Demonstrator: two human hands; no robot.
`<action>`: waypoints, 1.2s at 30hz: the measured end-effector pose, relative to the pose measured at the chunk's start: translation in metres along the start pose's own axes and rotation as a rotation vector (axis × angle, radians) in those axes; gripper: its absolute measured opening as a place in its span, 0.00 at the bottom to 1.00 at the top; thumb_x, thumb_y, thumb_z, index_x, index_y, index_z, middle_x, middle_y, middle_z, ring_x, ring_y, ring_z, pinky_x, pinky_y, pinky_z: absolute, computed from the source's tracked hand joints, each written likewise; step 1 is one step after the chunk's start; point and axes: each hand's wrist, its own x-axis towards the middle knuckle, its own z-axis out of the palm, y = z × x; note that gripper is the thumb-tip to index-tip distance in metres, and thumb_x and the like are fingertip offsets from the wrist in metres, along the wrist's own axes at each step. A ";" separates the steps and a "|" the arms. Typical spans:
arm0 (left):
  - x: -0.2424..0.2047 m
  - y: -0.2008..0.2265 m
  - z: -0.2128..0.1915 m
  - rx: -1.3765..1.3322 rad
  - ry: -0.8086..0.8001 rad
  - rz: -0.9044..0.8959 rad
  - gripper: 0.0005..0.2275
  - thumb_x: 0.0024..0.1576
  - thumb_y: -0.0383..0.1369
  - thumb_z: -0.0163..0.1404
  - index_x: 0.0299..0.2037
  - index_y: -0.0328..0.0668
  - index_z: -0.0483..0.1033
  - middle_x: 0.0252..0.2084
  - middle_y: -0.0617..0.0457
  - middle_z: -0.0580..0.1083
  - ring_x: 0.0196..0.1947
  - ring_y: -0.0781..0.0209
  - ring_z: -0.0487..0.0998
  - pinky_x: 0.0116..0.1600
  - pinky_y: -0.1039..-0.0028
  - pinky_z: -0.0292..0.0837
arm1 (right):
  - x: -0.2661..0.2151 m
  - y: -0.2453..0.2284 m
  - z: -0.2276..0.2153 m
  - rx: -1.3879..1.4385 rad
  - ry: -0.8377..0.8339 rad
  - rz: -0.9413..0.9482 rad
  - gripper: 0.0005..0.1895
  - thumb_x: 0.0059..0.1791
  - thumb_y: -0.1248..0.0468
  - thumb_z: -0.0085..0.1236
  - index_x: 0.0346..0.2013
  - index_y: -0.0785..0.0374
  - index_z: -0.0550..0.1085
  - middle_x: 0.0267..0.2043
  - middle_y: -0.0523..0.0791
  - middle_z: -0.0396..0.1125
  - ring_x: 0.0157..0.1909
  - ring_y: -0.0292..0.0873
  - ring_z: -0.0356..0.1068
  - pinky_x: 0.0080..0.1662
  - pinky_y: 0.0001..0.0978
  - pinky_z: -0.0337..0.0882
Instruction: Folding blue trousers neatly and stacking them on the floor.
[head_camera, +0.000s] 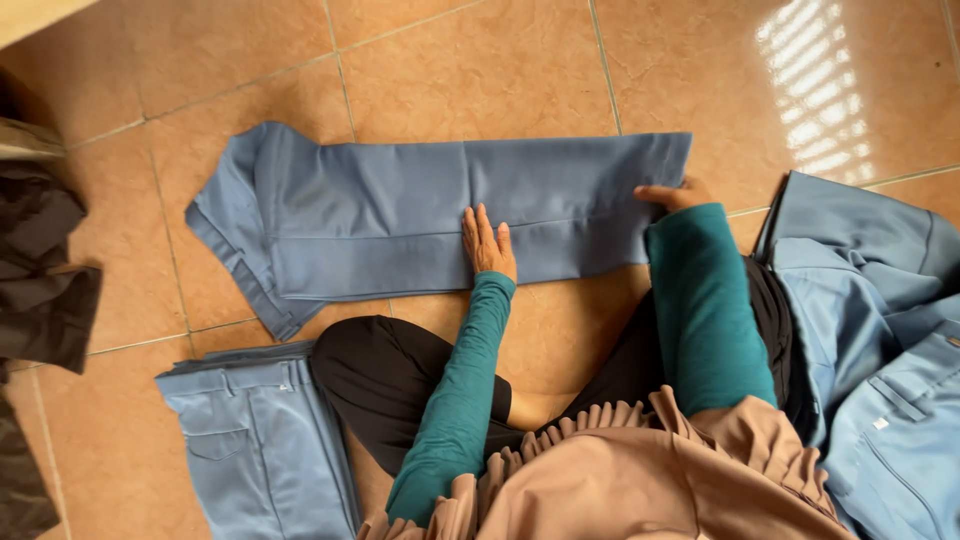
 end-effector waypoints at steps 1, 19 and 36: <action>0.001 0.004 0.003 -0.045 0.005 -0.044 0.26 0.69 0.45 0.36 0.76 0.47 0.50 0.76 0.37 0.50 0.75 0.34 0.50 0.75 0.48 0.47 | -0.012 -0.013 -0.012 0.278 -0.072 -0.077 0.25 0.38 0.60 0.75 0.47 0.59 0.77 0.41 0.49 0.74 0.46 0.50 0.76 0.49 0.43 0.75; 0.008 0.157 0.169 -0.896 -0.820 -0.339 0.26 0.60 0.54 0.53 0.70 0.77 0.63 0.68 0.58 0.67 0.67 0.53 0.68 0.70 0.56 0.63 | -0.063 -0.048 -0.082 1.138 -0.210 -0.436 0.29 0.49 0.56 0.63 0.65 0.52 0.69 0.59 0.39 0.71 0.62 0.40 0.72 0.74 0.44 0.65; 0.070 -0.119 -0.032 -0.996 -0.381 -0.700 0.21 0.56 0.34 0.65 0.58 0.43 0.76 0.47 0.38 0.80 0.44 0.49 0.83 0.47 0.58 0.84 | -0.078 -0.092 0.079 0.512 -0.257 -0.392 0.24 0.52 0.64 0.64 0.63 0.60 0.72 0.40 0.53 0.73 0.35 0.45 0.76 0.37 0.41 0.83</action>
